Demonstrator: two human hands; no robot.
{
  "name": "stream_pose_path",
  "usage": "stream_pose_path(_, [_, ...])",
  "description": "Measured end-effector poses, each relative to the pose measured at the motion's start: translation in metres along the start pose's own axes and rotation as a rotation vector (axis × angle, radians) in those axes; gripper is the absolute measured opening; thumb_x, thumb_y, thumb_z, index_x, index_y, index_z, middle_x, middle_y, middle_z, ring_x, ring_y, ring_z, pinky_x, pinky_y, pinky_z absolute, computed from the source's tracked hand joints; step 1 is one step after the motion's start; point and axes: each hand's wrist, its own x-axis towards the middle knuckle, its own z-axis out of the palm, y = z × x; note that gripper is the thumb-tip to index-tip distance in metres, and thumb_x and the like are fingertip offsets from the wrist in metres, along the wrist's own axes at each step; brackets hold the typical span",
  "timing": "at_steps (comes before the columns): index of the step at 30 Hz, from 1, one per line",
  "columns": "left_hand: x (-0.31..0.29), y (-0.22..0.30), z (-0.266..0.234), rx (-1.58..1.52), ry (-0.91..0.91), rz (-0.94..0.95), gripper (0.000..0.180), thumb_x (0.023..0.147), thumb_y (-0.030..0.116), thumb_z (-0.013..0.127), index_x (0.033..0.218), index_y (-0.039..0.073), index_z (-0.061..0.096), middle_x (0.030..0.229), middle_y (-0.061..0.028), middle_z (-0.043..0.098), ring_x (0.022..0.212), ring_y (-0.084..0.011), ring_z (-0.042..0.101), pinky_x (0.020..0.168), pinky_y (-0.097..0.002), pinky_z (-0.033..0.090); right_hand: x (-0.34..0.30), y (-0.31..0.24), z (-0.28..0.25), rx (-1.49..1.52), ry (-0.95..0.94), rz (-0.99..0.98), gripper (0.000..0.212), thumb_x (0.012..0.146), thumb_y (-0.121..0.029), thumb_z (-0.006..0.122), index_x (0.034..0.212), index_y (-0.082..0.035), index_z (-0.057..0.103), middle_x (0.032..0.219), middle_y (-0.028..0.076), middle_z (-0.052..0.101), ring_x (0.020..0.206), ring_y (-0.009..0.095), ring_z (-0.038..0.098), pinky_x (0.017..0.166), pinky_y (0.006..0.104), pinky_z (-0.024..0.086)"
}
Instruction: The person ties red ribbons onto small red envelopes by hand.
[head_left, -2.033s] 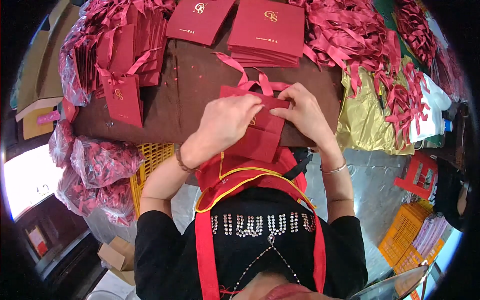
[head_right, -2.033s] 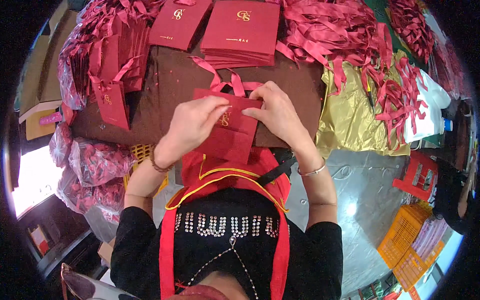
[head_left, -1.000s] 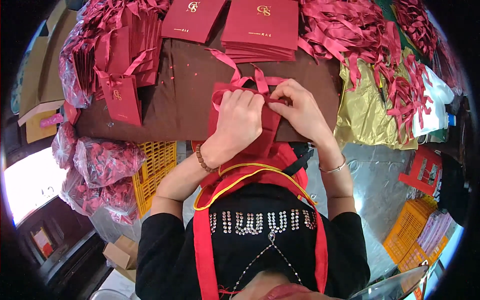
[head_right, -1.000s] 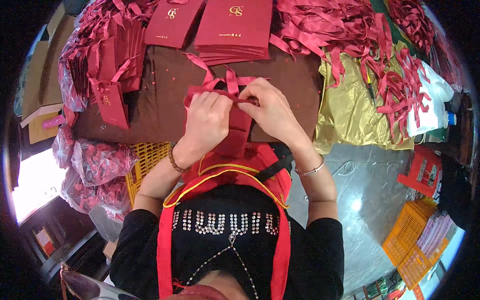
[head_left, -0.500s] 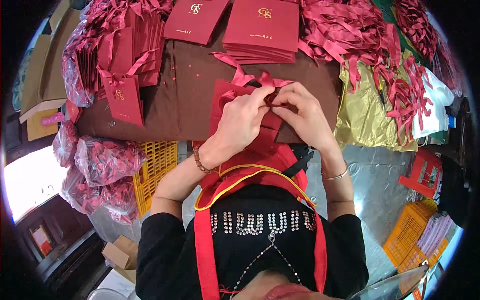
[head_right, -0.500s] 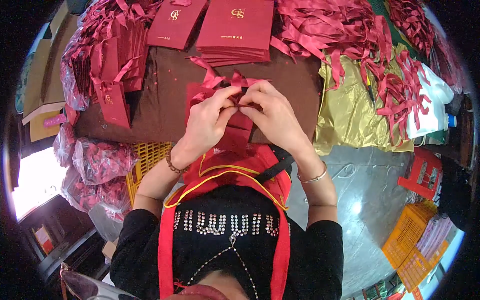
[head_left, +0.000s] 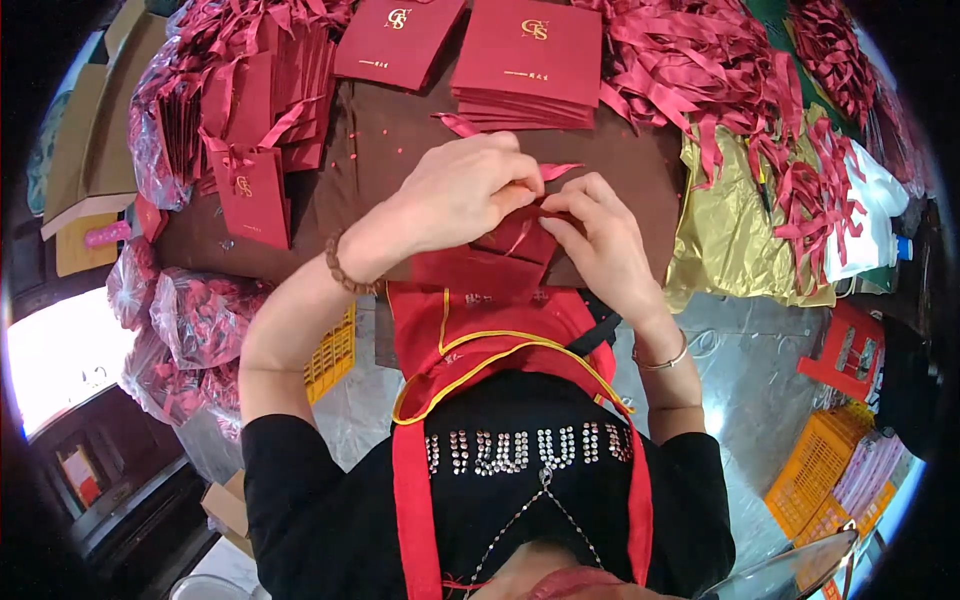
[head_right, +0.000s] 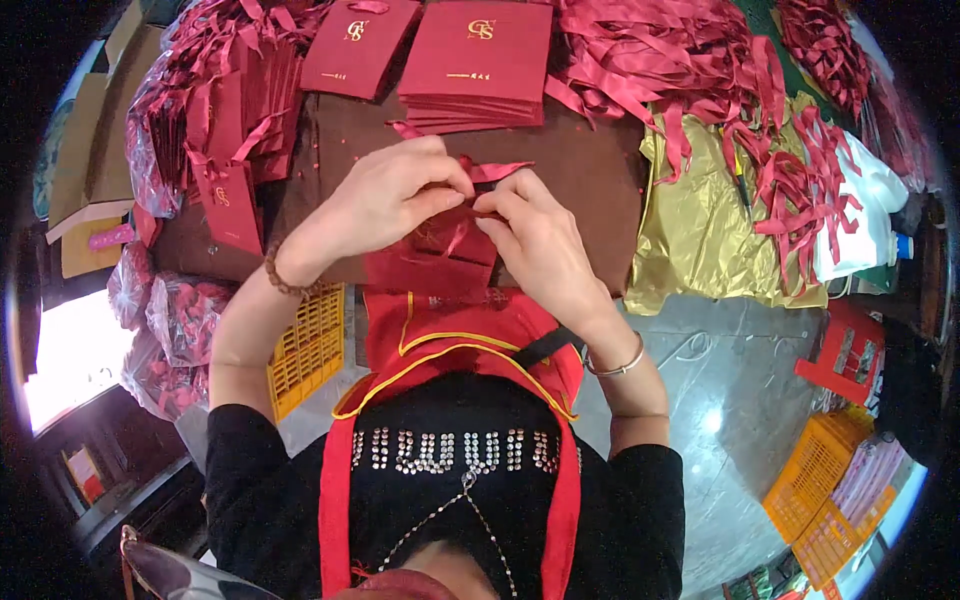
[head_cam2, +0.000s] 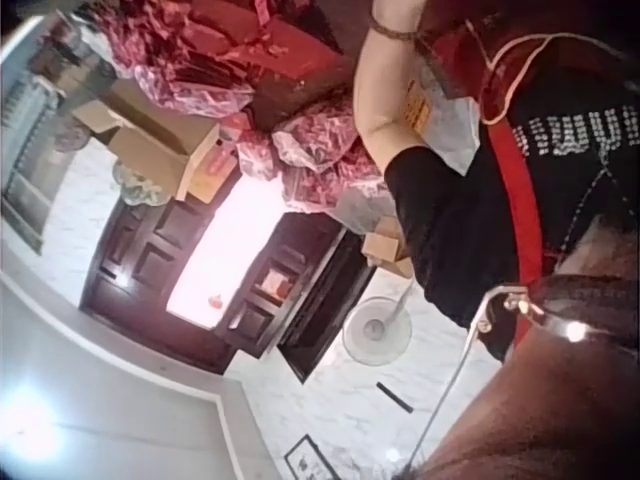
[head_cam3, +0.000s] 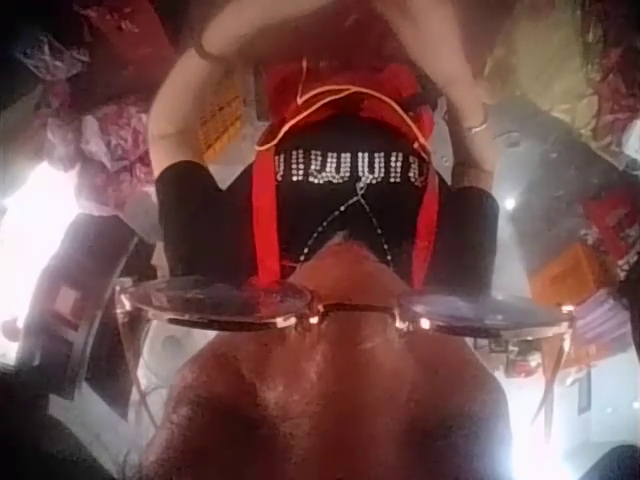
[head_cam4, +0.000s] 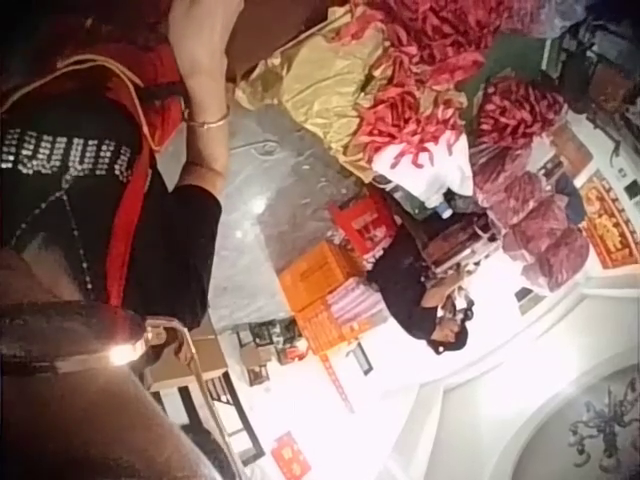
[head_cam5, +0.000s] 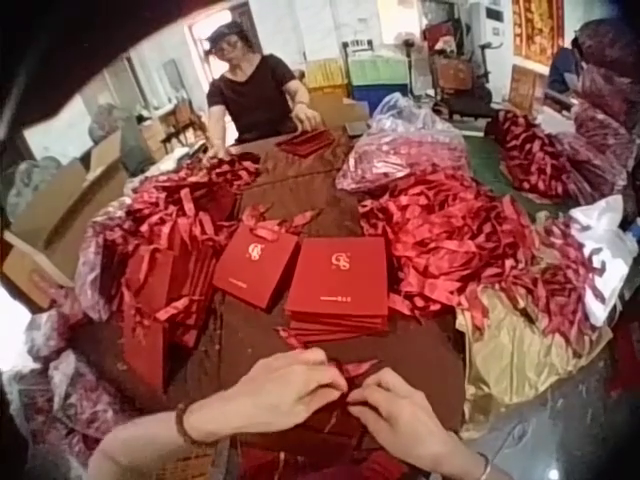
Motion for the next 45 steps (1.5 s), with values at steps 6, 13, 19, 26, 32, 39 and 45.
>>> stream_pose_path(6, [0.023, -0.002, -0.015, 0.245, -0.419, -0.075, 0.019, 0.084, 0.021, 0.054, 0.085, 0.007, 0.067, 0.084, -0.0096, 0.058, 0.09, -0.0287, 0.055, 0.078, -0.0395, 0.042, 0.001, 0.0, 0.008, -0.042, 0.005, -0.047, 0.014, 0.079, -0.002, 0.064, 0.092, 0.0, 0.062, 0.087, 0.011, 0.055, 0.079, 0.027, 0.058, 0.07, 0.033, 0.048])
stream_pose_path(13, [0.037, -0.027, -0.008, -0.007, -0.607, -0.208, 0.024, 0.079, 0.019, 0.054, 0.085, 0.001, 0.068, 0.077, -0.0102, 0.064, 0.068, -0.0243, 0.057, 0.063, -0.0336, 0.043, 0.003, -0.006, 0.007, -0.105, 0.024, -0.096, 0.012, 0.08, -0.004, 0.064, 0.091, -0.002, 0.062, 0.089, 0.01, 0.055, 0.078, 0.028, 0.059, 0.067, 0.0352, 0.049])
stream_pose_path(19, [0.036, -0.033, 0.002, -0.499, -0.483, -0.5, 0.02, 0.073, 0.014, 0.06, 0.082, -0.003, 0.067, 0.071, -0.0019, 0.06, 0.068, -0.0098, 0.048, 0.064, -0.026, 0.038, 0.004, -0.01, 0.008, -0.152, 0.056, -0.091, 0.011, 0.08, -0.003, 0.064, 0.091, -0.003, 0.063, 0.089, 0.01, 0.055, 0.077, 0.028, 0.06, 0.065, 0.0357, 0.049])
stream_pose_path(26, [0.04, -0.04, 0.011, -0.526, -0.519, -0.56, 0.015, 0.07, 0.012, 0.061, 0.076, 0.0, 0.067, 0.069, -0.0003, 0.058, 0.069, -0.009, 0.048, 0.066, -0.0252, 0.038, 0.004, -0.005, 0.007, -0.094, 0.021, -0.093, 0.01, 0.08, -0.003, 0.065, 0.09, -0.002, 0.063, 0.089, 0.01, 0.055, 0.078, 0.027, 0.059, 0.067, 0.0343, 0.049])
stream_pose_path(32, [0.041, -0.042, 0.02, -0.595, -0.554, -0.486, 0.013, 0.072, 0.013, 0.059, 0.075, 0.001, 0.065, 0.068, 0.0024, 0.054, 0.066, -0.0087, 0.045, 0.063, -0.0253, 0.036, 0.005, 0.0, 0.003, -0.007, 0.014, -0.047, 0.016, 0.079, -0.004, 0.066, 0.095, -0.002, 0.061, 0.086, 0.007, 0.057, 0.069, 0.016, 0.056, 0.061, 0.028, 0.046])
stream_pose_path(39, [0.043, -0.045, 0.032, -0.569, -0.295, -0.523, 0.015, 0.078, 0.013, 0.058, 0.079, 0.0, 0.065, 0.069, 0.0004, 0.058, 0.065, -0.0098, 0.049, 0.063, -0.0251, 0.04, 0.007, 0.012, -0.002, 0.2, -0.209, 0.207, 0.023, 0.077, -0.006, 0.069, 0.097, -0.001, 0.06, 0.076, 0.003, 0.059, 0.06, 0.007, 0.045, 0.055, 0.0237, 0.04])
stream_pose_path(45, [0.059, -0.045, 0.001, -0.706, 0.044, -0.446, 0.015, 0.085, 0.013, 0.058, 0.085, 0.0, 0.065, 0.087, -0.0066, 0.064, 0.081, -0.0121, 0.057, 0.074, -0.0254, 0.045, 0.004, 0.011, 0.007, 0.224, -0.25, 0.342, 0.024, 0.075, -0.007, 0.071, 0.095, -0.001, 0.06, 0.074, 0.003, 0.058, 0.057, 0.006, 0.043, 0.052, 0.0236, 0.038])
